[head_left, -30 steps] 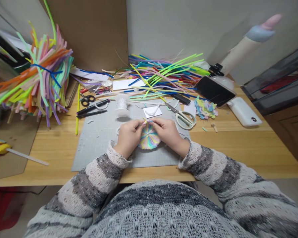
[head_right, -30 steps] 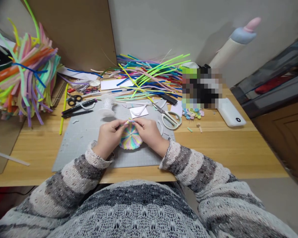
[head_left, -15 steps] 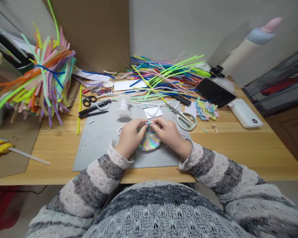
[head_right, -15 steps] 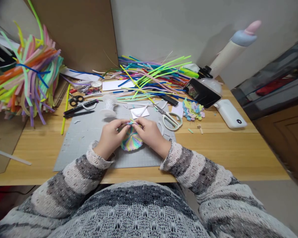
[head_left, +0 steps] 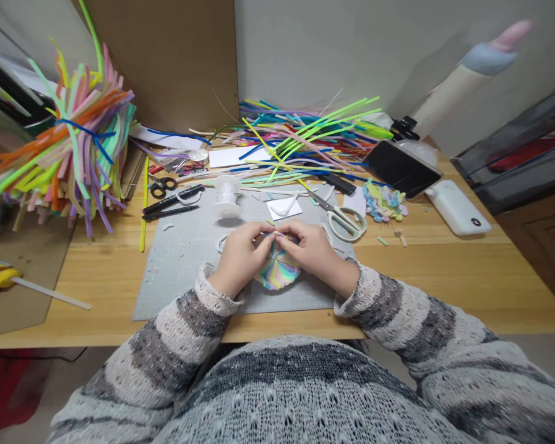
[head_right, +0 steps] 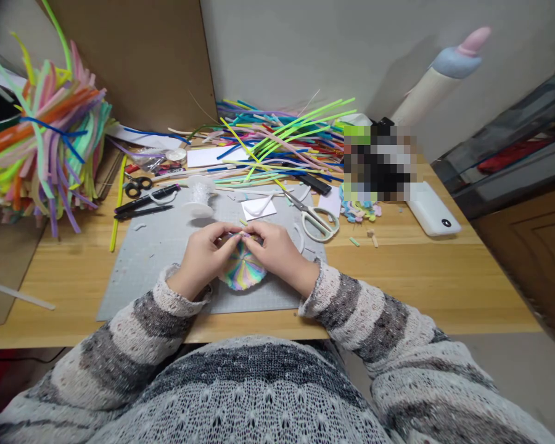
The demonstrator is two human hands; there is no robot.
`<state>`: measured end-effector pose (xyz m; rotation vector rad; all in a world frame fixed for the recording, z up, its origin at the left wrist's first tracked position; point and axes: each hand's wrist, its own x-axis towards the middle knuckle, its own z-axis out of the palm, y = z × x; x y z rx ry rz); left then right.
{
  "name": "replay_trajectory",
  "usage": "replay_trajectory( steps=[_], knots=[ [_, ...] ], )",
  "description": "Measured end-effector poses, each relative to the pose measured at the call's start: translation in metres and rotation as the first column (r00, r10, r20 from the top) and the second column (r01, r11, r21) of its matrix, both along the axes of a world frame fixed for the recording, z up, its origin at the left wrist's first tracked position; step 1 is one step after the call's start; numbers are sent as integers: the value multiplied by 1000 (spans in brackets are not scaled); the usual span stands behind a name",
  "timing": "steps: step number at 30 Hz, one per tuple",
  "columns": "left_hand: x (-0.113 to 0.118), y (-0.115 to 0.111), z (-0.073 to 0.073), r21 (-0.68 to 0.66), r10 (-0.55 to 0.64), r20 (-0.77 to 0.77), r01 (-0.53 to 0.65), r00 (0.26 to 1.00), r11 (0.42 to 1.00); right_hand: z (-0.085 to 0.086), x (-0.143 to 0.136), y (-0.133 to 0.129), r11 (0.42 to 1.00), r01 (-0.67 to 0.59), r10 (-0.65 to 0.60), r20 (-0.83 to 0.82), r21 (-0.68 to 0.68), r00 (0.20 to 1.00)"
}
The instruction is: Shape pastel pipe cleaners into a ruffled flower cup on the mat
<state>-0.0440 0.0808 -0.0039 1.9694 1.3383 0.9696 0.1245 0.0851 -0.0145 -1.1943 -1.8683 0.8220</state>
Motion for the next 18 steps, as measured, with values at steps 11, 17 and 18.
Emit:
replay_trajectory(
  steps=[11,17,18],
  knots=[
    [-1,3,-6,-51,29,17,-28,999,998,-1,-1,-1,999,32,-32,-1,31,1000],
    [1,3,-8,22,36,25,-36,999,999,-1,-2,-1,999,44,-44,-13,6,999],
    [2,3,-9,12,60,52,-60,997,998,-2,-3,0,999,44,-45,-30,-10,999]
  ],
)
